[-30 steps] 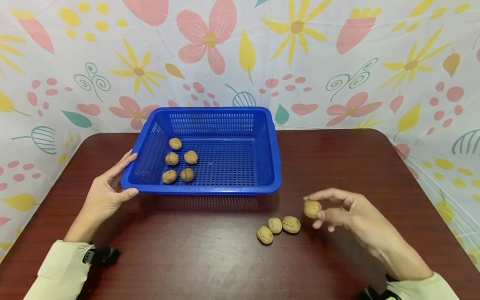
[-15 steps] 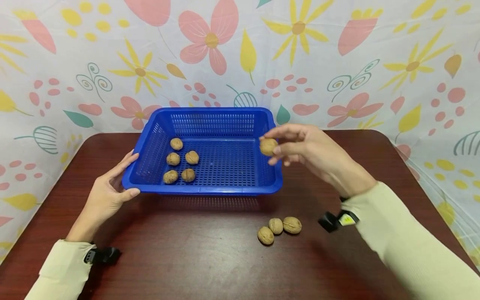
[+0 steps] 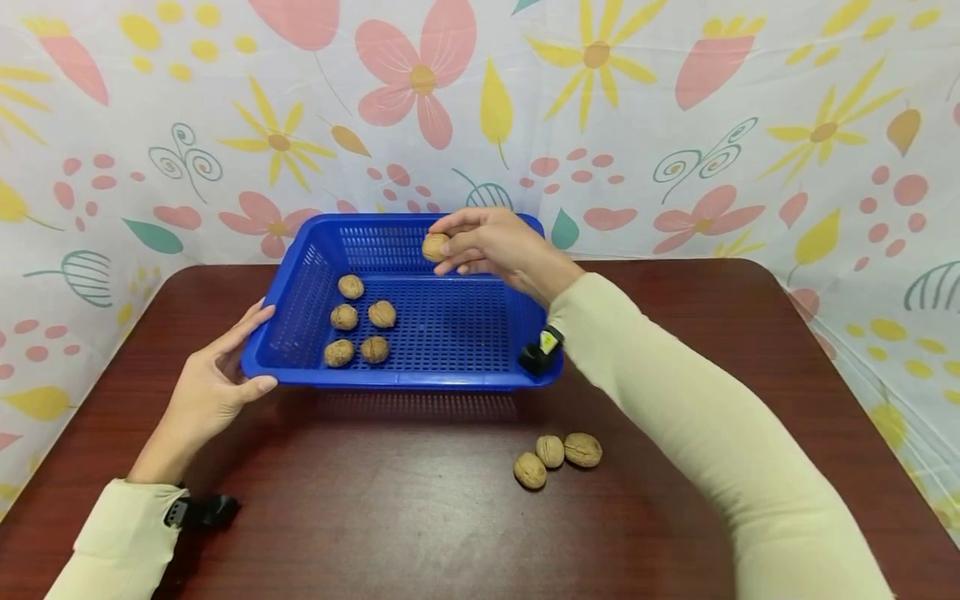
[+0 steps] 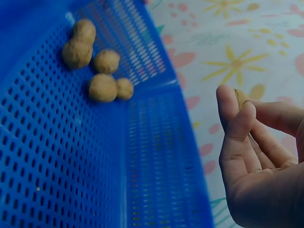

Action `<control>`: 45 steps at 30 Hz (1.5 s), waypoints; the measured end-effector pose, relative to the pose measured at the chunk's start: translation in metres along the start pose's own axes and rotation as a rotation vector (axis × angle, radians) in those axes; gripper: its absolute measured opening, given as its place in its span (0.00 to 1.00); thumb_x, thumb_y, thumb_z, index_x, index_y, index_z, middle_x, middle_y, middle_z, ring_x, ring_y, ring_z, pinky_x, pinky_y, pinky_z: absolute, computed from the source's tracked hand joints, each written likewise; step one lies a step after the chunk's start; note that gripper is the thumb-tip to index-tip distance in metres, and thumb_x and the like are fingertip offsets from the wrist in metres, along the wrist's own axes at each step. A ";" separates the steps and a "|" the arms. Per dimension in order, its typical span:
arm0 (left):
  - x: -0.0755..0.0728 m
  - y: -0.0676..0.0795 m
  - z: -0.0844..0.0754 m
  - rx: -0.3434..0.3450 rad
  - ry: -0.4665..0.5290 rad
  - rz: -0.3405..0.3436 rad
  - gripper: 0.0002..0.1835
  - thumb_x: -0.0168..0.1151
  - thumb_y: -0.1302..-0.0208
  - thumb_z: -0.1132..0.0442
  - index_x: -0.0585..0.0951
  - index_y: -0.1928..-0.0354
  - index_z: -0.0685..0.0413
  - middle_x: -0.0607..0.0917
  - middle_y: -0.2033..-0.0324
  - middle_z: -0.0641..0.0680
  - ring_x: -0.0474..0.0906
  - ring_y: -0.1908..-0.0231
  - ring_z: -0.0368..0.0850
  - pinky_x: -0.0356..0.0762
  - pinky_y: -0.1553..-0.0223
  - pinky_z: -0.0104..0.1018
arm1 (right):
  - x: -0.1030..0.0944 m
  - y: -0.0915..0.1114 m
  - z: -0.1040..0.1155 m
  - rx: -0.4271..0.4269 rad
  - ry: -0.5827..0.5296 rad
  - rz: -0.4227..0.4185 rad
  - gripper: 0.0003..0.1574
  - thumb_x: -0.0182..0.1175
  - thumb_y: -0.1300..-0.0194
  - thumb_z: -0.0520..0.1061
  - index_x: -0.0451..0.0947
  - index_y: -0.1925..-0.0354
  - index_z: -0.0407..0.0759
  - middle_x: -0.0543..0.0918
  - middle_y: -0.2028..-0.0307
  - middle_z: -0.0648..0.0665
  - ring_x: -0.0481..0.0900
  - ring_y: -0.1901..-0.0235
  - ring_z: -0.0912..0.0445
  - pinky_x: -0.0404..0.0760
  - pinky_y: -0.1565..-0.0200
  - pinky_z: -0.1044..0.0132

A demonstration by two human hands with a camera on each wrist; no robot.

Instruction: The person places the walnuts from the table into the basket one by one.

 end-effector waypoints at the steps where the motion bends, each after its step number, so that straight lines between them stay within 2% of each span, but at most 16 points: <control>1: -0.001 0.000 0.000 0.000 -0.004 -0.003 0.43 0.72 0.38 0.76 0.68 0.22 0.55 0.55 0.17 0.56 0.69 0.32 0.32 0.81 0.47 0.22 | 0.003 -0.008 -0.002 0.015 -0.005 -0.006 0.24 0.59 0.25 0.34 0.76 0.33 0.38 0.85 0.42 0.44 0.91 0.62 0.55 0.83 0.63 0.70; 6: -0.001 0.001 0.000 -0.005 -0.029 -0.006 0.42 0.72 0.37 0.76 0.68 0.22 0.55 0.56 0.17 0.57 0.70 0.33 0.30 0.81 0.48 0.21 | 0.014 -0.042 -0.015 0.088 -0.068 -0.036 0.26 0.58 0.23 0.36 0.73 0.29 0.37 0.85 0.42 0.41 0.90 0.63 0.56 0.82 0.63 0.70; 10: 0.001 0.000 0.001 -0.008 -0.030 -0.003 0.42 0.72 0.37 0.75 0.68 0.21 0.54 0.56 0.17 0.56 0.69 0.31 0.34 0.82 0.48 0.22 | 0.021 -0.060 -0.026 0.129 -0.089 -0.046 0.26 0.59 0.24 0.35 0.76 0.31 0.38 0.88 0.51 0.44 0.91 0.65 0.55 0.83 0.64 0.70; 13: 0.001 -0.001 0.000 -0.004 -0.025 -0.002 0.42 0.72 0.37 0.75 0.68 0.22 0.55 0.55 0.17 0.56 0.69 0.32 0.33 0.82 0.48 0.22 | 0.024 -0.068 -0.032 0.141 -0.065 -0.052 0.25 0.61 0.25 0.34 0.77 0.32 0.38 0.88 0.56 0.45 0.91 0.65 0.55 0.85 0.64 0.69; 16: 0.001 0.000 0.000 0.001 -0.020 0.000 0.42 0.72 0.37 0.75 0.68 0.22 0.56 0.55 0.17 0.57 0.70 0.33 0.29 0.82 0.49 0.22 | 0.024 -0.074 -0.038 0.151 -0.022 -0.039 0.25 0.62 0.26 0.34 0.78 0.33 0.39 0.89 0.54 0.44 0.91 0.63 0.55 0.87 0.50 0.61; 19: 0.000 0.000 0.000 0.005 -0.017 -0.002 0.43 0.73 0.38 0.75 0.68 0.22 0.56 0.55 0.17 0.58 0.71 0.34 0.28 0.83 0.50 0.22 | 0.028 -0.080 -0.044 0.168 0.023 -0.014 0.25 0.63 0.26 0.35 0.78 0.33 0.40 0.88 0.49 0.41 0.91 0.62 0.54 0.81 0.36 0.51; 21: -0.001 0.000 0.000 0.004 -0.015 -0.003 0.43 0.72 0.38 0.76 0.68 0.22 0.56 0.55 0.17 0.57 0.70 0.33 0.29 0.83 0.49 0.22 | 0.032 -0.084 -0.048 0.178 0.051 0.000 0.25 0.63 0.27 0.35 0.78 0.33 0.39 0.88 0.48 0.40 0.91 0.61 0.53 0.77 0.32 0.48; 25: -0.002 0.000 -0.002 -0.006 -0.012 -0.003 0.42 0.72 0.38 0.76 0.68 0.22 0.55 0.55 0.17 0.56 0.70 0.32 0.32 0.82 0.48 0.22 | 0.040 -0.092 -0.055 0.191 0.088 0.018 0.24 0.63 0.26 0.36 0.78 0.34 0.39 0.88 0.48 0.40 0.90 0.62 0.53 0.80 0.35 0.50; 30: -0.002 0.000 -0.002 -0.008 -0.028 0.001 0.43 0.72 0.37 0.75 0.68 0.22 0.55 0.55 0.16 0.56 0.71 0.34 0.29 0.83 0.50 0.22 | 0.047 -0.098 -0.061 0.193 0.117 0.022 0.24 0.63 0.27 0.35 0.79 0.35 0.39 0.88 0.50 0.39 0.90 0.62 0.51 0.84 0.40 0.53; 35: -0.003 -0.001 -0.001 0.000 -0.029 -0.002 0.43 0.72 0.38 0.75 0.67 0.22 0.56 0.55 0.17 0.57 0.71 0.35 0.27 0.83 0.51 0.22 | 0.054 -0.103 -0.066 0.196 0.125 0.053 0.24 0.60 0.27 0.32 0.78 0.34 0.37 0.87 0.47 0.37 0.90 0.60 0.50 0.86 0.43 0.56; 45: -0.001 -0.002 0.003 -0.003 -0.010 -0.002 0.43 0.73 0.38 0.75 0.67 0.22 0.57 0.55 0.16 0.56 0.72 0.35 0.28 0.83 0.51 0.22 | 0.059 -0.111 -0.073 0.223 0.076 0.081 0.25 0.54 0.27 0.28 0.77 0.35 0.37 0.83 0.39 0.36 0.87 0.46 0.42 0.87 0.43 0.57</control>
Point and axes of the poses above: each hand's wrist, its own y-axis away from the middle knuckle, its own x-axis out of the palm, z = x × y, the point moved 5 cm from there along -y, towards the middle knuckle
